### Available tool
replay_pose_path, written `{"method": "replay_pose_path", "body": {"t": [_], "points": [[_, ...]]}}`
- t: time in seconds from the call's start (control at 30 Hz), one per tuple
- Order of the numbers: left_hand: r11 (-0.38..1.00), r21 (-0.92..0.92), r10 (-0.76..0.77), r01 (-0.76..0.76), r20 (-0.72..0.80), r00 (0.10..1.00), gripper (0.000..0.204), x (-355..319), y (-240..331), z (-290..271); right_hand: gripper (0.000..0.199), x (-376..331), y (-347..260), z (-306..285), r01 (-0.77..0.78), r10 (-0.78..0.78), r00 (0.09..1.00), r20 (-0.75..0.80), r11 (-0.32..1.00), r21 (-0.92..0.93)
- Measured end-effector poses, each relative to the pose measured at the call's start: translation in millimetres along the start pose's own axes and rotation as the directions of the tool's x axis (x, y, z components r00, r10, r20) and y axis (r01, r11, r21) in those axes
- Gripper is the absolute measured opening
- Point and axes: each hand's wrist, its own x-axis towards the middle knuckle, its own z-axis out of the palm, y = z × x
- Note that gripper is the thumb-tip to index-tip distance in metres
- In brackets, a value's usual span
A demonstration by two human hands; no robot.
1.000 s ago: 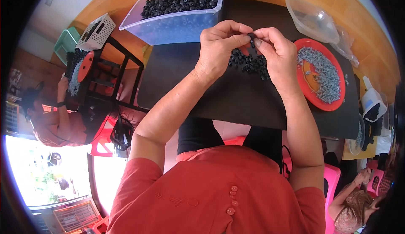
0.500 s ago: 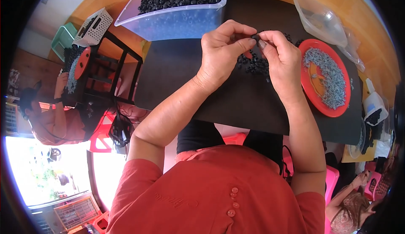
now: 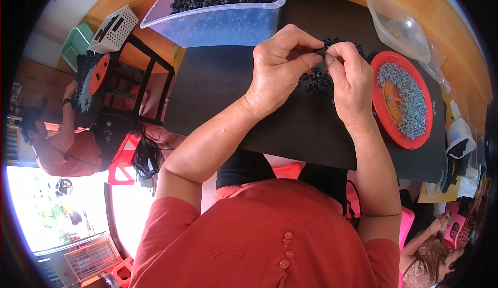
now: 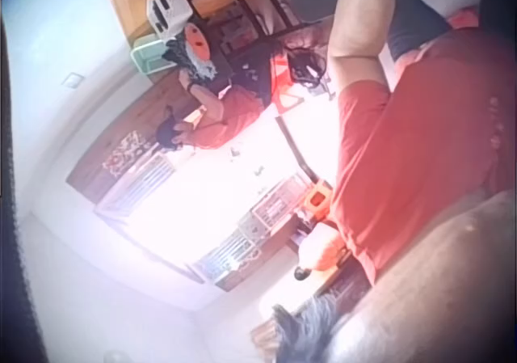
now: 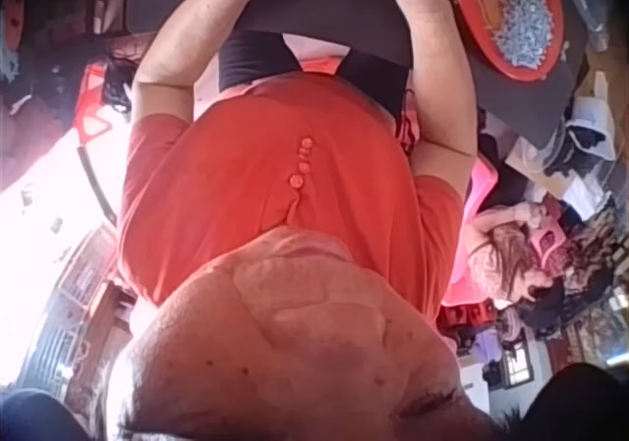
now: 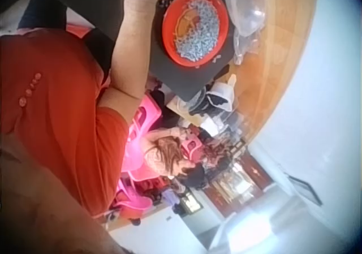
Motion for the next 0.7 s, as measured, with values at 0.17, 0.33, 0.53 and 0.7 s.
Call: {"method": "replay_pose_path", "body": {"t": [0.17,0.33,0.53,0.7], "points": [[0.999,-0.012,-0.034,0.035,0.016,0.999,0.018,0.1,1.1,-3.0,0.003,0.3,-1.5,2.6,0.013,-0.013,1.0,-0.006,1.0,-0.013],[0.997,-0.058,-0.041,0.041,0.001,0.999,0.019,2.8,-0.9,0.9,0.003,-0.3,3.2,1.3,-0.07,0.063,0.997,0.046,0.98,0.187],[1.0,-0.002,0.004,-0.004,0.003,1.0,0.021,1.8,-1.2,-3.0,0.005,2.0,-1.5,0.0,-0.24,0.214,0.97,0.114,0.911,0.334],[1.0,-0.005,0.016,-0.016,0.005,1.0,0.02,2.5,-0.9,-3.5,0.003,2.1,0.1,0.0,-0.269,0.236,0.963,0.132,0.879,0.393]]}}
